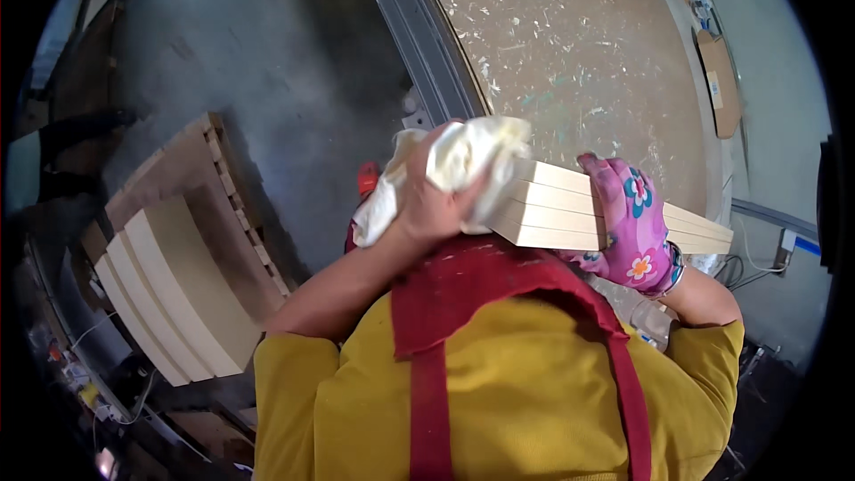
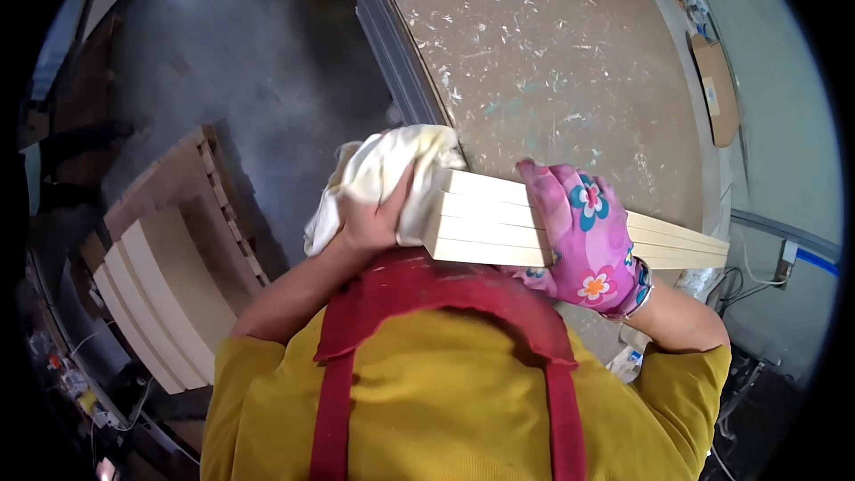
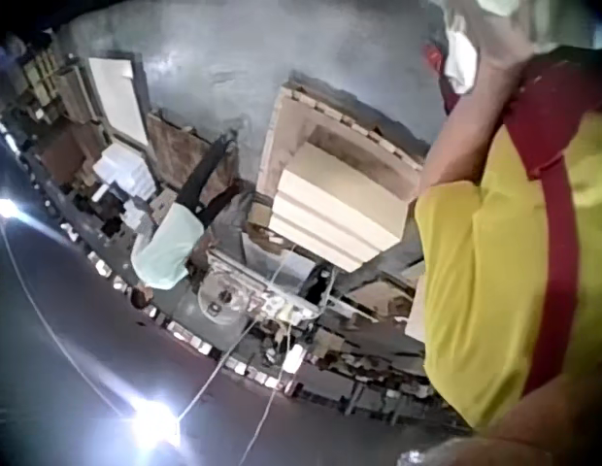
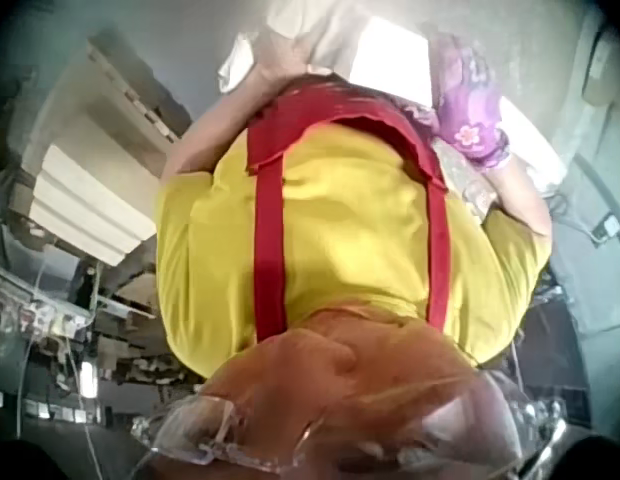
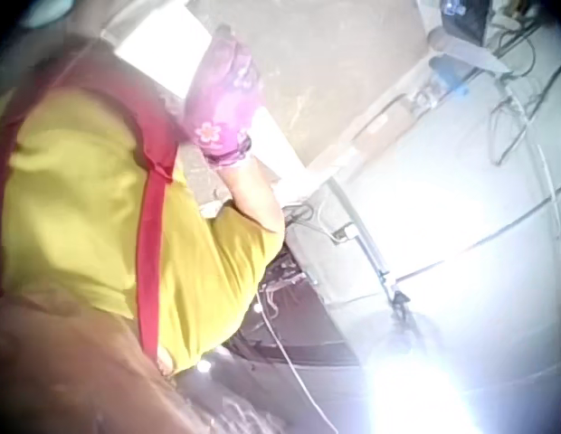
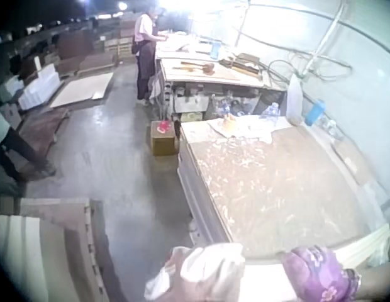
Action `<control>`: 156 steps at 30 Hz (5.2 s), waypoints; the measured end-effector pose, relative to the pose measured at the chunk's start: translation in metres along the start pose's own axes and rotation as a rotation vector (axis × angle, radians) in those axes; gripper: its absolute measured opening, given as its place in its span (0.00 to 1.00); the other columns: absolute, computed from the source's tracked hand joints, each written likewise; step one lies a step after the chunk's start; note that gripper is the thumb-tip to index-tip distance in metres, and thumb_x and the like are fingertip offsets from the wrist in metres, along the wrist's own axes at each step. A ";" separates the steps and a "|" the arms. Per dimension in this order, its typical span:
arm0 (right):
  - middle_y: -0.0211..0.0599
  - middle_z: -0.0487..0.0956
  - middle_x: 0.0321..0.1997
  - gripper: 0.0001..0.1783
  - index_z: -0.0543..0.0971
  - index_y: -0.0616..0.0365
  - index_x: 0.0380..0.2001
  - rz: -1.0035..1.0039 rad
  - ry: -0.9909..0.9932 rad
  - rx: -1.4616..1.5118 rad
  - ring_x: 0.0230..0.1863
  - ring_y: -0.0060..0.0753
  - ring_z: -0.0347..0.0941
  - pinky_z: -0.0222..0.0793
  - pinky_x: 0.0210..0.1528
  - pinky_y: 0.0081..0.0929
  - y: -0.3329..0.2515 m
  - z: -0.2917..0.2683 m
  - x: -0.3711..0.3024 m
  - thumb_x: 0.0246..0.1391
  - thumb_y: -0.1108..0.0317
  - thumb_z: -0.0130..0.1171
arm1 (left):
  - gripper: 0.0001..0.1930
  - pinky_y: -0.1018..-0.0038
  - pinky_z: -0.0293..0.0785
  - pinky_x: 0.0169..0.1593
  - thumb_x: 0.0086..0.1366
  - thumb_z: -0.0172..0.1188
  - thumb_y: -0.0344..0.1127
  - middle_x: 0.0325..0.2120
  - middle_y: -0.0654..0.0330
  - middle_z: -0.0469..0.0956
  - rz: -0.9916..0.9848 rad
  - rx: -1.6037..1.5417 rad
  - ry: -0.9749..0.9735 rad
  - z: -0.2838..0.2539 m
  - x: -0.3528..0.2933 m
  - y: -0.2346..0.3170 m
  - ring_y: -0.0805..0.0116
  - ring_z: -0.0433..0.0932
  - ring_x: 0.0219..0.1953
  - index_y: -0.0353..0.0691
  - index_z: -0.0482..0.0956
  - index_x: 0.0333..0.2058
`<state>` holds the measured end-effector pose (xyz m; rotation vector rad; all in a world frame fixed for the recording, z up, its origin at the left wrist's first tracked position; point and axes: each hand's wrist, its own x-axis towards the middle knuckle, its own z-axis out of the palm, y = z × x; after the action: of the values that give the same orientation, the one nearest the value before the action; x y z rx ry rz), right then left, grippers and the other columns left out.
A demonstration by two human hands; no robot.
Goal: The person wipes a long, light-colored wooden plank with a white cloth, cleaning its surface and edges. The person then places the plank on a stack of similar planks on the floor.
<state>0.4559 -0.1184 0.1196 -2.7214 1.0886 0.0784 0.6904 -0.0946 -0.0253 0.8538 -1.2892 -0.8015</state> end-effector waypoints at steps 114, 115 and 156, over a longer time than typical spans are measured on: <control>0.45 0.73 0.47 0.51 0.66 0.59 0.55 0.178 -0.102 -0.031 0.50 0.50 0.70 0.60 0.52 0.45 -0.001 -0.005 -0.003 0.30 0.39 0.69 | 0.13 0.62 0.74 0.34 0.57 0.64 0.36 0.30 0.51 0.78 -0.059 0.040 -0.118 0.012 0.005 -0.037 0.49 0.78 0.31 0.34 0.77 0.36; 0.45 0.73 0.47 0.51 0.66 0.59 0.55 0.186 -0.095 -0.008 0.49 0.49 0.70 0.60 0.52 0.45 -0.002 -0.005 -0.002 0.30 0.39 0.70 | 0.11 0.65 0.74 0.34 0.61 0.60 0.36 0.28 0.51 0.79 -0.489 0.028 -0.139 0.008 -0.002 -0.045 0.53 0.79 0.30 0.33 0.78 0.37; 0.49 0.71 0.49 0.51 0.63 0.62 0.56 0.159 -0.104 0.006 0.49 0.52 0.68 0.57 0.53 0.46 -0.002 -0.003 -0.003 0.30 0.46 0.69 | 0.12 0.69 0.77 0.37 0.58 0.64 0.32 0.32 0.51 0.81 -0.375 -0.178 -0.095 0.011 0.016 -0.001 0.56 0.81 0.33 0.33 0.79 0.39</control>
<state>0.4554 -0.1160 0.1235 -2.5887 1.2692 0.2383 0.6812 -0.1101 -0.0182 0.9344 -1.1338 -1.2473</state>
